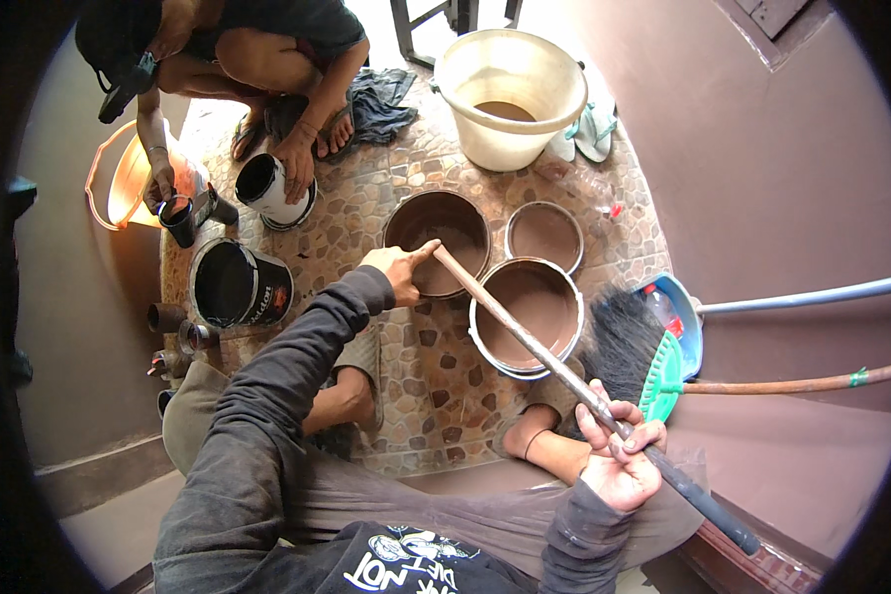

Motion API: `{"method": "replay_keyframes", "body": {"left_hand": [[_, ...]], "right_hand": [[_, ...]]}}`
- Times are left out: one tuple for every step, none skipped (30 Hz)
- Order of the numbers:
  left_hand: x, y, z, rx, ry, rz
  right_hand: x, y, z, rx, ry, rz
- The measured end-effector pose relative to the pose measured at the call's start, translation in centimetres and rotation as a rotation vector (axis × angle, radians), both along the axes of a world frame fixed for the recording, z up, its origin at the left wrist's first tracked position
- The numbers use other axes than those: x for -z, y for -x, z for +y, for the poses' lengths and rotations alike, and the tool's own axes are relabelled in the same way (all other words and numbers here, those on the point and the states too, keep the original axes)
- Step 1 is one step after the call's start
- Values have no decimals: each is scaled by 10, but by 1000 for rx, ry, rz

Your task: The person sits on the floor and pours liquid from a white bucket into a paint can, then stirs the contents with a long stick. They continue stirring the paint in the can while another person works nearby with separate containers.

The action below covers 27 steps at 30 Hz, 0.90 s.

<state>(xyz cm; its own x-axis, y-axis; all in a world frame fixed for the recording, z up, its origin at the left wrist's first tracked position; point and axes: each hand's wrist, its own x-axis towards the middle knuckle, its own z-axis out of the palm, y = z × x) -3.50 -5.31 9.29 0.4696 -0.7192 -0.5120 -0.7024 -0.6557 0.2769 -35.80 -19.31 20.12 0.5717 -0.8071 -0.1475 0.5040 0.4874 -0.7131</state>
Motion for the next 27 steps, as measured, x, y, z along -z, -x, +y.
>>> {"method": "replay_keyframes", "body": {"left_hand": [[0, 0, -1, 6, -27, -3], [0, 1, -2, -2, -25, -18], [1, 1, -2, -18, -35, -27], [3, 1, -2, -34, -44, -35], [6, 0, -2, -65, -28, -41], [10, -1, -1, -95, -12, -48], [15, -3, 1, -132, -7, -56], [21, -4, 2, -170, 24, -44], [27, -6, 3, -215, 46, -30], [34, -8, 5, -261, 72, -27], [41, -9, 6, -354, 180, 103], [48, -10, 8, -448, 293, 220], [53, -11, 9, -542, 405, 338], [58, -11, 11, -684, 456, 541], [61, -10, 13, -825, 504, 746], [64, -9, 15, -984, 518, 938], [65, -7, 15, -1043, 609, 1137], [66, -6, 16, -1063, 663, 1236], [66, -5, 16, -1090, 683, 1342], [66, -4, 17, -1117, 697, 1441], [66, -3, 17, -1145, 693, 1460], [67, -3, 18, -1156, 705, 1473], [68, -4, 18, -1163, 718, 1473], [69, -4, 19, -1180, 720, 1464], [70, -5, 20, -1189, 716, 1463], [72, -6, 21, -1180, 738, 1459], [73, -6, 23, -1173, 753, 1459]], "right_hand": [[0, 0, 1, -17, 19, -19], [0, -1, 1, -19, 58, 2], [0, -1, 2, -22, 98, 22], [0, -2, 2, -29, 138, 25], [0, -2, 3, -21, 173, 41], [0, -3, 4, -18, 207, 38], [-1, -4, 5, -9, 229, 52], [-2, -5, 5, -13, 230, 23], [-2, -6, 6, -11, 220, 14], [-2, -7, 6, 8, 196, 7], [-2, -9, 6, -20, 242, -1], [-2, -11, 7, 14, 205, 47], [-2, -13, 7, 61, 152, 90], [-1, -16, 7, 99, 108, 128], [0, -18, 8, 162, 85, 217], [1, -21, 8, 191, 89, 267], [2, -23, 9, 194, 98, 274], [4, -25, 9, 206, 119, 297], [5, -27, 10, 226, 110, 346], [7, -28, 11, 234, 120, 376], [8, -29, 11, 242, 130, 406], [9, -29, 11, 249, 130, 416], [10, -29, 11, 256, 132, 425], [11, -29, 11, 263, 133, 434], [11, -29, 10, 276, 120, 437], [12, -28, 10, 290, 108, 440], [12, -28, 9, 303, 95, 443]]}}
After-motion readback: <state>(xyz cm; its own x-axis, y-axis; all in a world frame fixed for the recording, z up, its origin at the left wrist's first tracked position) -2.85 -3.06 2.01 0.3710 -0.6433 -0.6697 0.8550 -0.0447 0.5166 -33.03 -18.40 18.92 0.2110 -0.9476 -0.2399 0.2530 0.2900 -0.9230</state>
